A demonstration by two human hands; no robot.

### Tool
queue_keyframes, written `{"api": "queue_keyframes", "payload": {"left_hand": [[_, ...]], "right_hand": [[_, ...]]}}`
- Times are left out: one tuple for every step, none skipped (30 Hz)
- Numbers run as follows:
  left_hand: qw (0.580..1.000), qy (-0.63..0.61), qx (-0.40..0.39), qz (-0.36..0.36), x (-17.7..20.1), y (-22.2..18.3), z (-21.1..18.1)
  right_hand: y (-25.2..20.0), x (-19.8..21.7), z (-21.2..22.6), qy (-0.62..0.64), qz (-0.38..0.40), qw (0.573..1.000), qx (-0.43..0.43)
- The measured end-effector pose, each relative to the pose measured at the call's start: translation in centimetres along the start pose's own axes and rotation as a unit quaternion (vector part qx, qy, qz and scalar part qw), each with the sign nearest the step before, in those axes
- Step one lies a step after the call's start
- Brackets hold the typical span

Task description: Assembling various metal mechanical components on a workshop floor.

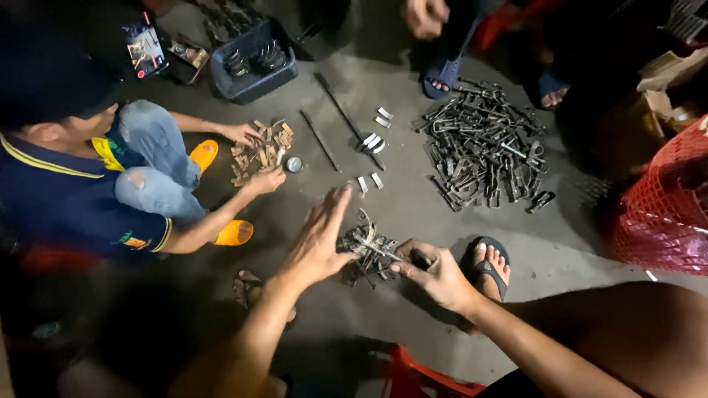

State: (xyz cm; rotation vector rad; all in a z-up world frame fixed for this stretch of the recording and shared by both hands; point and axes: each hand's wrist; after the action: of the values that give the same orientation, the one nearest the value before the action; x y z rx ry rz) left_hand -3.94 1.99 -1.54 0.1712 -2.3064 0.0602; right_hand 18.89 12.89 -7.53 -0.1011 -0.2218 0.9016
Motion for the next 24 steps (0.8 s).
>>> {"api": "queue_keyframes", "payload": {"left_hand": [[0.999, 0.037, 0.027, 0.017, 0.6, -0.1, 0.0], [0.995, 0.072, 0.054, 0.034, 1.2, -0.2, -0.1], [0.995, 0.071, 0.053, 0.034, 1.7, -0.3, 0.2], [0.995, 0.053, 0.075, 0.037, 2.2, -0.5, 0.6], [0.994, 0.034, 0.098, 0.040, 2.7, -0.7, 1.1], [0.994, 0.033, 0.097, 0.042, 3.3, -0.9, 1.0], [0.995, 0.041, 0.086, 0.043, 3.9, -1.2, 1.1], [0.995, 0.048, 0.075, 0.044, 4.3, -1.4, 1.1], [0.995, 0.045, 0.075, 0.045, 4.7, -1.6, 1.3], [0.993, 0.062, 0.080, 0.060, 5.1, -1.9, 1.5], [0.990, 0.078, 0.086, 0.076, 5.4, -2.2, 1.8], [0.990, 0.074, 0.086, 0.078, 5.8, -2.4, 1.9], [0.989, 0.085, 0.079, 0.092, 6.1, -2.5, 2.1], [0.987, 0.095, 0.071, 0.106, 6.5, -2.7, 2.3], [0.987, 0.091, 0.071, 0.109, 6.6, -2.8, 2.3], [0.985, 0.105, 0.077, 0.109, 6.7, -3.1, 2.3], [0.983, 0.119, 0.084, 0.108, 6.8, -3.4, 2.3], [0.983, 0.115, 0.086, 0.112, 6.9, -3.4, 1.9], [0.985, 0.103, 0.085, 0.113, 7.0, -3.5, 1.5], [0.986, 0.093, 0.083, 0.115, 7.1, -3.5, 1.1], [0.986, 0.089, 0.083, 0.118, 6.9, -3.7, 1.2], [0.990, 0.060, 0.061, 0.115, 6.8, -3.9, 1.2], [0.992, 0.030, 0.038, 0.113, 6.7, -4.1, 1.2], [0.992, 0.030, 0.042, 0.113, 6.8, -4.2, 0.8]], "right_hand": [[0.0, 0.1, -0.3, -0.014, 0.005, 1.000, 0.002], [0.0, 0.2, -0.6, -0.028, 0.011, 1.000, 0.002], [0.0, 0.3, -0.5, -0.030, 0.009, 1.000, 0.002], [0.0, 0.3, -0.5, -0.020, 0.008, 1.000, -0.008], [0.0, 0.3, -0.5, -0.009, 0.007, 1.000, -0.017], [0.1, 0.2, -1.0, -0.010, 0.006, 1.000, -0.019], [0.3, 0.1, -1.6, -0.016, 0.004, 1.000, -0.023], [0.3, 0.1, -2.1, -0.023, 0.002, 0.999, -0.027], [0.4, -0.1, -2.4, -0.024, 0.001, 0.999, -0.029], [0.5, -0.3, -2.7, -0.025, -0.008, 0.999, -0.033], [0.6, -0.5, -3.1, -0.026, -0.016, 0.999, -0.036], [0.8, -0.7, -3.8, -0.027, -0.017, 0.999, -0.041], [1.1, -0.8, -4.5, -0.040, -0.006, 0.998, -0.049], [1.3, -1.0, -5.2, -0.052, 0.004, 0.997, -0.058], [1.8, -1.2, -6.0, -0.053, 0.003, 0.997, -0.063], [2.2, -1.5, -6.8, -0.064, 0.012, 0.996, -0.069], [2.6, -1.8, -7.6, -0.074, 0.020, 0.994, -0.075], [3.3, -2.2, -9.0, -0.075, 0.021, 0.994, -0.080], [3.9, -2.6, -10.4, -0.113, 0.042, 0.988, -0.094], [4.5, -2.9, -11.8, -0.151, 0.063, 0.981, -0.108], [5.2, -2.4, -22.3, -0.151, 0.063, 0.980, -0.112], [6.5, -3.3, -31.6, -0.307, 0.054, 0.949, -0.034], [8.8, -6.0, -39.9, -0.454, 0.042, 0.889, 0.046], [10.5, -8.1, -42.8, -0.452, 0.045, 0.890, 0.047]]}}
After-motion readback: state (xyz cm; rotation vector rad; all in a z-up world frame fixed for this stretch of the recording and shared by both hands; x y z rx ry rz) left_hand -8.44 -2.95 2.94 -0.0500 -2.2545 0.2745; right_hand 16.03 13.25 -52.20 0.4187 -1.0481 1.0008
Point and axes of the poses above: each hand's wrist, its own y-axis towards the middle knuckle, its own x-axis out of the back of the hand, z = x × y, and after that the axes turned 8 degrees about -y, right-handed
